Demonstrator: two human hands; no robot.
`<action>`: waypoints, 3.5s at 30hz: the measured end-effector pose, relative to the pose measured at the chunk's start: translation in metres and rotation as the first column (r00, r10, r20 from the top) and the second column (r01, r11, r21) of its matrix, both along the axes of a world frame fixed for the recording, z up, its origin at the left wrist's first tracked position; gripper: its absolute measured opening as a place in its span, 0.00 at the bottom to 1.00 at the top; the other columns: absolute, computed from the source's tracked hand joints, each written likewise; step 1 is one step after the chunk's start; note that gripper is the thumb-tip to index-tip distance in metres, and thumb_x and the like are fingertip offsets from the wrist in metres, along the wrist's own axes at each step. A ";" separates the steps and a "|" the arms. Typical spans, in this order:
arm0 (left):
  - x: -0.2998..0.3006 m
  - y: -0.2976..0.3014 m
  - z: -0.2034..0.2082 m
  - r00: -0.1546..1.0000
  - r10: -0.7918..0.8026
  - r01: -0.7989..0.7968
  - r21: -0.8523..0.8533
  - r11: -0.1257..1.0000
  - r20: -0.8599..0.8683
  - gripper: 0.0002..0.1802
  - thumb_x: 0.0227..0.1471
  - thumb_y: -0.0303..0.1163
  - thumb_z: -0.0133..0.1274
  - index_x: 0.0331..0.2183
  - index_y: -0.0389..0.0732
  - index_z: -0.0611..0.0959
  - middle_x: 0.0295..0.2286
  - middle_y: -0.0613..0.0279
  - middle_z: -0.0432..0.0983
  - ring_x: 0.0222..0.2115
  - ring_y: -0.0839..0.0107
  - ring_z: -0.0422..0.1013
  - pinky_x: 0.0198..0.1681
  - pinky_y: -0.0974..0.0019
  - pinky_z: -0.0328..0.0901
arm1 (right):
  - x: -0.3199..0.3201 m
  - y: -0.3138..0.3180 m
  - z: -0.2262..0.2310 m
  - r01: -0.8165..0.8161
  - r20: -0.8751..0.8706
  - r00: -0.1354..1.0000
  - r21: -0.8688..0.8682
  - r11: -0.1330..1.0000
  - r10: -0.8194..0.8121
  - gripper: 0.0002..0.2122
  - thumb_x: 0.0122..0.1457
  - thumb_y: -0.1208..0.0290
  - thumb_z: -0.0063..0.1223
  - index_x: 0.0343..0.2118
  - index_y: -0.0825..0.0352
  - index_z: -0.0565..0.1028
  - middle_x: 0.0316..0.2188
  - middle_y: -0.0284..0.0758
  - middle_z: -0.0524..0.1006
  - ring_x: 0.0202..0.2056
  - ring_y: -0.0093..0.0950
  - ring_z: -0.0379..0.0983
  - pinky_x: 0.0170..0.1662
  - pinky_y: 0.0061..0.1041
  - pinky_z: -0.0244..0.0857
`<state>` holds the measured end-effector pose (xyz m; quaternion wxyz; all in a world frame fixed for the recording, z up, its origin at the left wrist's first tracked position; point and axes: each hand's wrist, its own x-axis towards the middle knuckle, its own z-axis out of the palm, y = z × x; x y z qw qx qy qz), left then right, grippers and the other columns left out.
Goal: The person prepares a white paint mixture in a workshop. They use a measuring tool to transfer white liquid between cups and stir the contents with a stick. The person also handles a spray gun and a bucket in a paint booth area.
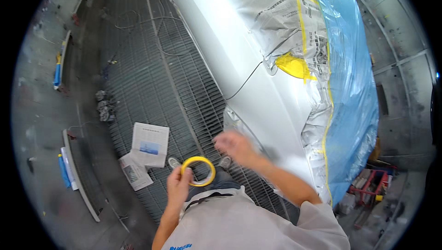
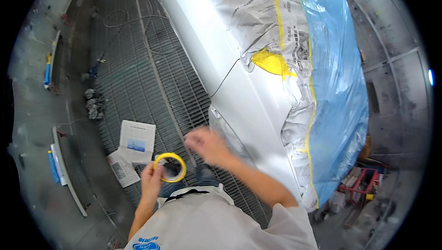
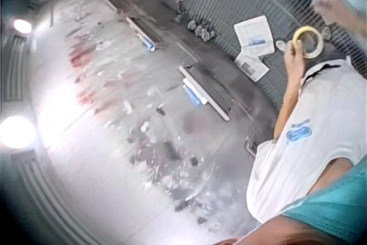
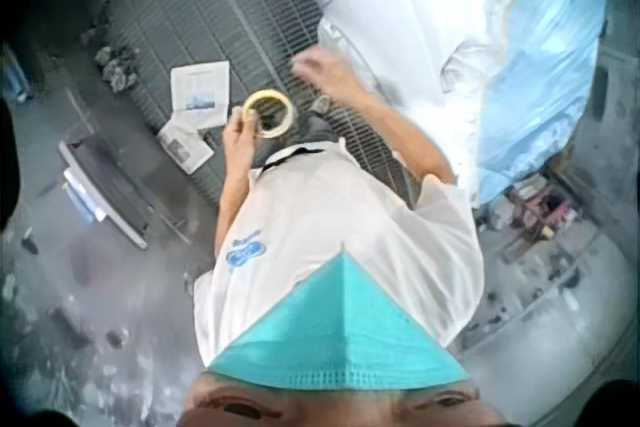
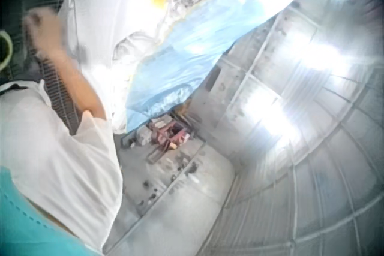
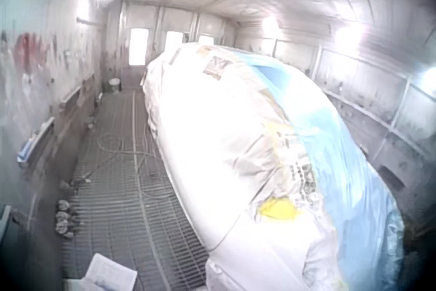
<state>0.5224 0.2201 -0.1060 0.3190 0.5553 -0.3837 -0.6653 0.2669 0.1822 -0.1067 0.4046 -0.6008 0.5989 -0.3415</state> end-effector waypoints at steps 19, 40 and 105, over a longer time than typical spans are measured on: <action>0.194 -0.025 -0.086 0.903 0.407 -0.425 0.155 0.892 0.136 0.16 0.66 0.40 0.45 0.27 0.44 0.72 0.18 0.72 0.66 0.12 0.88 0.52 0.14 0.78 0.45 | -0.201 -0.196 0.062 0.285 -0.973 0.113 -0.161 0.945 -0.200 0.11 0.42 0.66 0.66 0.24 0.70 0.80 0.27 0.49 0.80 0.33 0.46 0.77 0.39 0.42 0.70; 0.195 -0.017 -0.099 0.936 0.328 -0.344 0.134 0.930 0.127 0.13 0.64 0.36 0.50 0.26 0.43 0.73 0.17 0.74 0.66 0.16 0.88 0.56 0.19 0.78 0.49 | -0.206 -0.211 0.052 0.301 -0.986 -0.009 -0.160 0.940 -0.165 0.19 0.44 0.55 0.67 0.27 0.69 0.79 0.28 0.48 0.79 0.34 0.47 0.77 0.40 0.42 0.70; 0.442 -0.335 -0.207 0.601 0.454 -0.541 -0.083 0.837 0.658 0.25 0.62 0.40 0.47 0.18 0.34 0.79 0.13 0.60 0.73 0.14 0.73 0.69 0.18 0.64 0.61 | 0.133 -0.501 -0.122 0.143 -0.286 0.958 0.503 0.852 0.008 0.13 0.60 0.65 0.54 0.24 0.68 0.81 0.17 0.33 0.79 0.19 0.22 0.74 0.25 0.26 0.68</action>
